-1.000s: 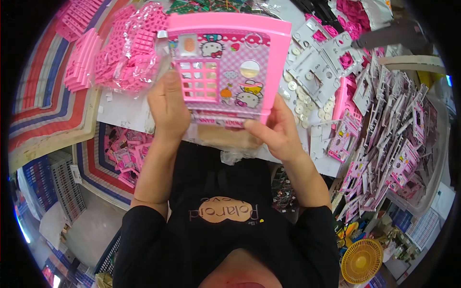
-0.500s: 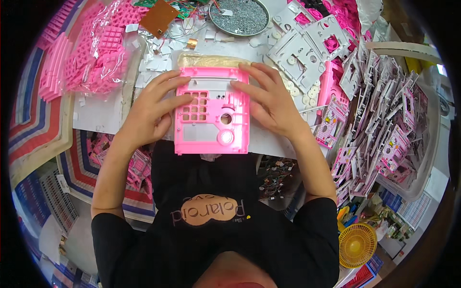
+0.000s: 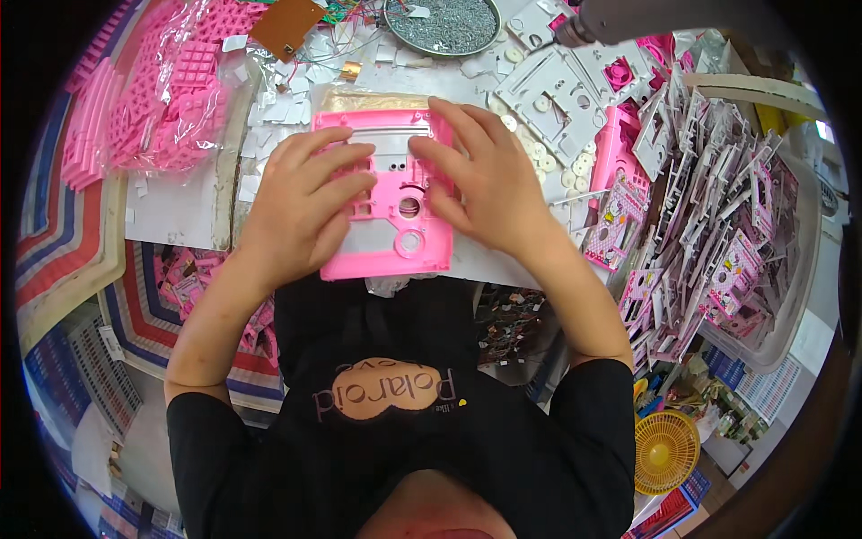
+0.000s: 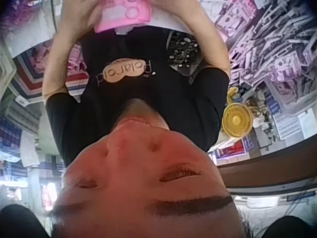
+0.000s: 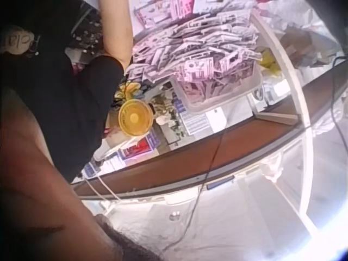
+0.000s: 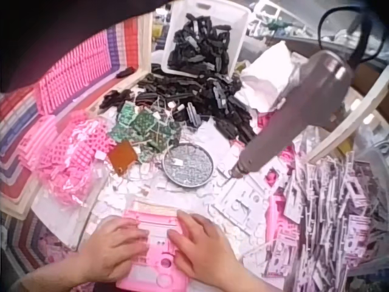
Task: Assembling pink toy cash registers by installing electronic components and backplates using an electric screwdriver.
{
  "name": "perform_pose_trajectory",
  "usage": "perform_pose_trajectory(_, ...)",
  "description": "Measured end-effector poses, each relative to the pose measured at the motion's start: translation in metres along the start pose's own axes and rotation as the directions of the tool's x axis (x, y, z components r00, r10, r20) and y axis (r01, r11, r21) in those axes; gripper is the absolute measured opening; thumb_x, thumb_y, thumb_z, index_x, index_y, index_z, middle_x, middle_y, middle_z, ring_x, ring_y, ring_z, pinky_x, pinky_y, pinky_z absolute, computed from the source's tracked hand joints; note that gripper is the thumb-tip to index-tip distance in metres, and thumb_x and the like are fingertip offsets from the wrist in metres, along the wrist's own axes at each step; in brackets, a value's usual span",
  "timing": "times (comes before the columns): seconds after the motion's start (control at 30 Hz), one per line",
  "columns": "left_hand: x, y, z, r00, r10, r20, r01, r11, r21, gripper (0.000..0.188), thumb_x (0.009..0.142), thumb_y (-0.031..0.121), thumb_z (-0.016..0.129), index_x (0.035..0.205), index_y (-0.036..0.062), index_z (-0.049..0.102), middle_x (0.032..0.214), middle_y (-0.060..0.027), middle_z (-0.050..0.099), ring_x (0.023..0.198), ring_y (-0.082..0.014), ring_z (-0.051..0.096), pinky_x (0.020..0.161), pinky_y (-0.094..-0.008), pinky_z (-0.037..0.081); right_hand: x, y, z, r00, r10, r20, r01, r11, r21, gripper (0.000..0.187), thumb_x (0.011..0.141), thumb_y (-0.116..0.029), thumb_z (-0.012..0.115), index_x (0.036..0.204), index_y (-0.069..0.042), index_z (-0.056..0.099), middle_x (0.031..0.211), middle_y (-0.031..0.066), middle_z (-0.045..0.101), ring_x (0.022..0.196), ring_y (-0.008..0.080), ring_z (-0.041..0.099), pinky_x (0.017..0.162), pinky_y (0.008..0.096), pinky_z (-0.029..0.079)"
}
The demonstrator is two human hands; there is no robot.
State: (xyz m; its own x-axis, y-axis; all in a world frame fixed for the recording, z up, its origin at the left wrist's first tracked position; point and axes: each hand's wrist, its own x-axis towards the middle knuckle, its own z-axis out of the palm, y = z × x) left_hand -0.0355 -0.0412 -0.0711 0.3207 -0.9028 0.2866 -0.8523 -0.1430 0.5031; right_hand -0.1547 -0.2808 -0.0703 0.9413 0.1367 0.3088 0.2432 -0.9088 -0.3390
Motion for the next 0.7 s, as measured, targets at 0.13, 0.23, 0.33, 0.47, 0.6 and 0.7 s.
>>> perform_pose_trajectory(0.13, 0.003, 0.016, 0.005, 0.997, 0.044, 0.066, -0.049, 0.997, 0.067, 0.033, 0.081, 0.016, 0.071, 0.113, 0.0114, 0.069, 0.133, -0.0078, 0.062, 0.132, -0.0316, 0.052, 0.114, -0.0598, 0.03, 0.001, 0.003, 0.008, 0.991, 0.073, -0.111, -0.076, 0.997, -0.031, 0.042, 0.073, -0.017, 0.073, 0.114, -0.007, 0.067, 0.136, 0.0235, 0.056, 0.115, 0.0393, 0.058, 0.092, 0.0488, 0.053)
perform_pose_trajectory(0.23, 0.002, 0.017, 0.009, 0.99, 0.04, 0.133, -0.048, 0.997, 0.059, 0.037, 0.081, 0.02, 0.072, 0.117, 0.0127, 0.068, 0.137, -0.0069, 0.06, 0.136, -0.0312, 0.048, 0.118, -0.0623, 0.023, 0.0, 0.011, 0.007, 0.999, 0.03, -0.042, -0.029, 0.999, 0.029, 0.043, 0.074, -0.015, 0.072, 0.116, -0.007, 0.067, 0.137, 0.0244, 0.056, 0.117, 0.0394, 0.057, 0.092, 0.0477, 0.053)
perform_pose_trajectory(0.33, -0.003, 0.015, 0.013, 0.983, 0.043, 0.176, -0.051, 0.998, 0.044, 0.04, 0.081, 0.018, 0.072, 0.12, 0.0122, 0.066, 0.139, -0.0078, 0.059, 0.138, -0.0331, 0.047, 0.119, -0.0621, 0.021, -0.003, 0.01, 0.007, 1.0, -0.002, -0.026, 0.002, 1.0, 0.001, 0.041, 0.077, -0.013, 0.073, 0.116, -0.007, 0.068, 0.14, 0.0227, 0.055, 0.118, 0.0407, 0.057, 0.094, 0.0462, 0.053)
perform_pose_trajectory(0.47, -0.006, 0.016, 0.015, 0.981, 0.014, 0.192, -0.02, 0.999, 0.029, 0.038, 0.082, 0.017, 0.072, 0.12, 0.0111, 0.066, 0.14, -0.0085, 0.059, 0.141, -0.0344, 0.045, 0.12, -0.0628, 0.02, -0.007, 0.012, 0.007, 0.998, 0.054, -0.042, -0.053, 0.998, 0.034, 0.037, 0.083, -0.009, 0.071, 0.12, -0.009, 0.07, 0.14, 0.0182, 0.057, 0.121, 0.0362, 0.057, 0.095, 0.0432, 0.052)
perform_pose_trajectory(0.6, -0.009, 0.015, 0.017, 0.982, -0.014, 0.189, 0.005, 0.999, 0.046, 0.037, 0.083, 0.014, 0.07, 0.119, 0.0105, 0.066, 0.14, -0.0095, 0.059, 0.143, -0.0362, 0.044, 0.12, -0.0626, 0.019, -0.026, 0.033, -0.032, 0.868, 0.482, -0.12, -0.426, 0.847, 0.319, 0.021, 0.089, -0.007, 0.071, 0.109, -0.007, 0.073, 0.105, 0.012, 0.073, 0.082, 0.0202, 0.07, 0.069, 0.0302, 0.054)
perform_pose_trajectory(0.7, -0.009, 0.015, 0.02, 0.984, -0.021, 0.175, 0.017, 1.0, 0.025, 0.037, 0.083, 0.011, 0.068, 0.12, 0.0101, 0.065, 0.14, -0.0101, 0.059, 0.143, -0.0371, 0.043, 0.12, -0.0625, 0.018, -0.056, 0.031, -0.055, 0.856, 0.517, 0.007, -0.516, 0.853, 0.073, 0.019, 0.088, -0.007, 0.071, 0.107, -0.006, 0.074, 0.095, 0.0109, 0.073, 0.069, 0.0188, 0.068, 0.064, 0.0298, 0.053)
